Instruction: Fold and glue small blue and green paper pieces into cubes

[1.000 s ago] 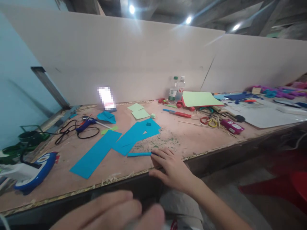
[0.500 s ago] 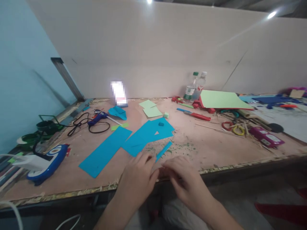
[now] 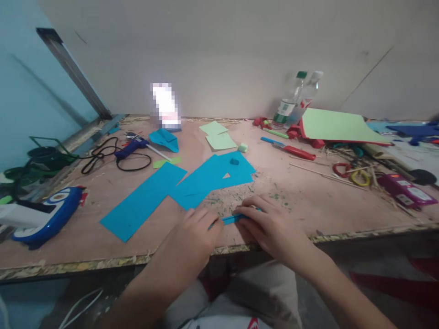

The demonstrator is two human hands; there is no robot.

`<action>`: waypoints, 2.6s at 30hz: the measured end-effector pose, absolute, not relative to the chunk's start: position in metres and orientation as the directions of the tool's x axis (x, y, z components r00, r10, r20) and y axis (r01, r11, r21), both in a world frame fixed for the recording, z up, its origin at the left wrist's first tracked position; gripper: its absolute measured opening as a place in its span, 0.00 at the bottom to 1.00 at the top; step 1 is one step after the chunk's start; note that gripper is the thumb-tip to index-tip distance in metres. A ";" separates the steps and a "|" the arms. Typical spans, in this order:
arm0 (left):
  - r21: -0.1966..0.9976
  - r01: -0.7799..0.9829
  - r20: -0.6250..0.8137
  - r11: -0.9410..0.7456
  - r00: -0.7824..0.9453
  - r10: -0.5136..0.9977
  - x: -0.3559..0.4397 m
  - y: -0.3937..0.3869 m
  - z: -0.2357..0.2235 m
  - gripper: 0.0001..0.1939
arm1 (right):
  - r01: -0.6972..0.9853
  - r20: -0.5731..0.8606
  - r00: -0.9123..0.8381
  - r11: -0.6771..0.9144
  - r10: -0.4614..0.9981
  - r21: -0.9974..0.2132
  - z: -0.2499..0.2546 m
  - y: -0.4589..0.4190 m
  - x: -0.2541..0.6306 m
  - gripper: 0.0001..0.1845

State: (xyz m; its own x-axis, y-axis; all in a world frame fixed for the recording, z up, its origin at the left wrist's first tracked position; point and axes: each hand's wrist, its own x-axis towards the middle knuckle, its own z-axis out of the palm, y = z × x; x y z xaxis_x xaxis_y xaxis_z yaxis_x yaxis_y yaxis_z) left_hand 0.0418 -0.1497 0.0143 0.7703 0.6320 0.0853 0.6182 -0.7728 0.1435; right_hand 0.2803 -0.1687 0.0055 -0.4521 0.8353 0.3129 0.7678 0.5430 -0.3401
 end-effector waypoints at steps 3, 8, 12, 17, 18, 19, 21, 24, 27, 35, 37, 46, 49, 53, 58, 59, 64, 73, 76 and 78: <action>0.077 0.565 0.077 -0.821 0.818 0.570 0.042 -0.148 0.016 0.13 | 0.762 0.269 -0.489 0.556 0.830 -0.331 0.007 -0.163 0.279 0.11; 0.059 0.570 0.163 -0.820 0.805 0.571 0.042 -0.141 0.010 0.07 | 0.754 0.267 -0.519 0.582 0.812 -0.305 0.009 -0.163 0.280 0.12; 0.082 0.561 0.175 -0.824 0.806 0.566 0.042 -0.138 0.006 0.07 | 0.741 0.263 -0.549 0.608 0.793 -0.287 0.009 -0.165 0.280 0.12; 0.304 0.627 0.143 -0.717 0.714 0.685 0.041 -0.138 0.000 0.14 | 0.741 0.236 -0.546 0.595 0.804 -0.312 0.007 -0.164 0.277 0.10; 0.354 0.636 0.135 -0.686 0.691 0.710 0.041 -0.139 -0.001 0.15 | 0.746 0.226 -0.536 0.582 0.813 -0.325 0.008 -0.165 0.276 0.10; 0.394 0.643 0.132 -0.657 0.668 0.732 0.042 -0.140 -0.001 0.16 | 0.751 0.217 -0.523 0.566 0.825 -0.342 0.009 -0.165 0.275 0.10; 0.443 0.651 0.157 -0.616 0.621 0.768 0.044 -0.142 -0.002 0.16 | 0.765 0.207 -0.473 0.516 0.856 -0.385 0.011 -0.166 0.272 0.11; 0.464 0.663 0.217 -0.587 0.557 0.802 0.046 -0.144 -0.003 0.15 | 0.791 0.187 -0.376 0.419 0.908 -0.446 0.013 -0.168 0.265 0.10; 0.480 0.670 0.228 -0.566 0.528 0.818 0.048 -0.143 -0.002 0.15 | 0.811 0.165 -0.326 0.365 0.931 -0.458 0.013 -0.168 0.260 0.10; 0.557 0.705 0.103 -0.439 0.465 0.879 0.049 -0.136 0.004 0.09 | 0.804 0.162 -0.267 0.312 0.950 -0.506 0.012 -0.167 0.257 0.11; 0.560 0.715 0.085 -0.419 0.453 0.887 0.050 -0.136 0.006 0.08 | 0.807 0.178 -0.281 0.333 0.943 -0.488 0.012 -0.167 0.257 0.12; 0.534 0.726 0.087 -0.434 0.463 0.882 0.053 -0.135 0.005 0.07 | 0.702 0.268 -0.601 0.658 0.753 -0.272 0.012 -0.182 0.260 0.16; 0.534 0.727 0.093 -0.432 0.457 0.885 0.053 -0.133 0.004 0.08 | 0.717 0.260 -0.592 0.645 0.763 -0.265 0.009 -0.188 0.260 0.20; 0.492 0.725 0.142 -0.482 0.479 0.866 0.050 -0.137 0.005 0.11 | 0.723 0.238 -0.594 0.639 0.769 -0.261 0.006 -0.191 0.259 0.25; 0.266 0.612 0.371 -0.744 0.647 0.666 0.033 -0.164 0.008 0.14 | 0.721 0.223 -0.584 0.625 0.780 -0.298 0.006 -0.191 0.261 0.24; 0.250 0.575 0.387 -0.779 0.678 0.624 0.028 -0.170 0.007 0.14 | 0.717 0.226 -0.579 0.622 0.783 -0.315 0.006 -0.191 0.261 0.23; 0.113 0.540 0.360 -0.834 0.760 0.541 0.016 -0.181 -0.002 0.16 | 0.712 0.241 -0.562 0.611 0.791 -0.347 0.005 -0.191 0.261 0.22; 0.005 0.557 0.347 -0.831 0.778 0.523 0.019 -0.176 -0.006 0.20 | 0.718 0.216 -0.566 0.605 0.796 -0.344 0.006 -0.189 0.261 0.21; 0.001 0.550 0.338 -0.835 0.786 0.518 0.019 -0.175 -0.006 0.20 | 0.721 0.206 -0.569 0.603 0.796 -0.341 0.007 -0.188 0.262 0.21; 0.000 0.550 0.330 -0.835 0.788 0.519 0.020 -0.175 -0.007 0.20 | 0.721 0.195 -0.571 0.600 0.798 -0.346 0.008 -0.187 0.263 0.22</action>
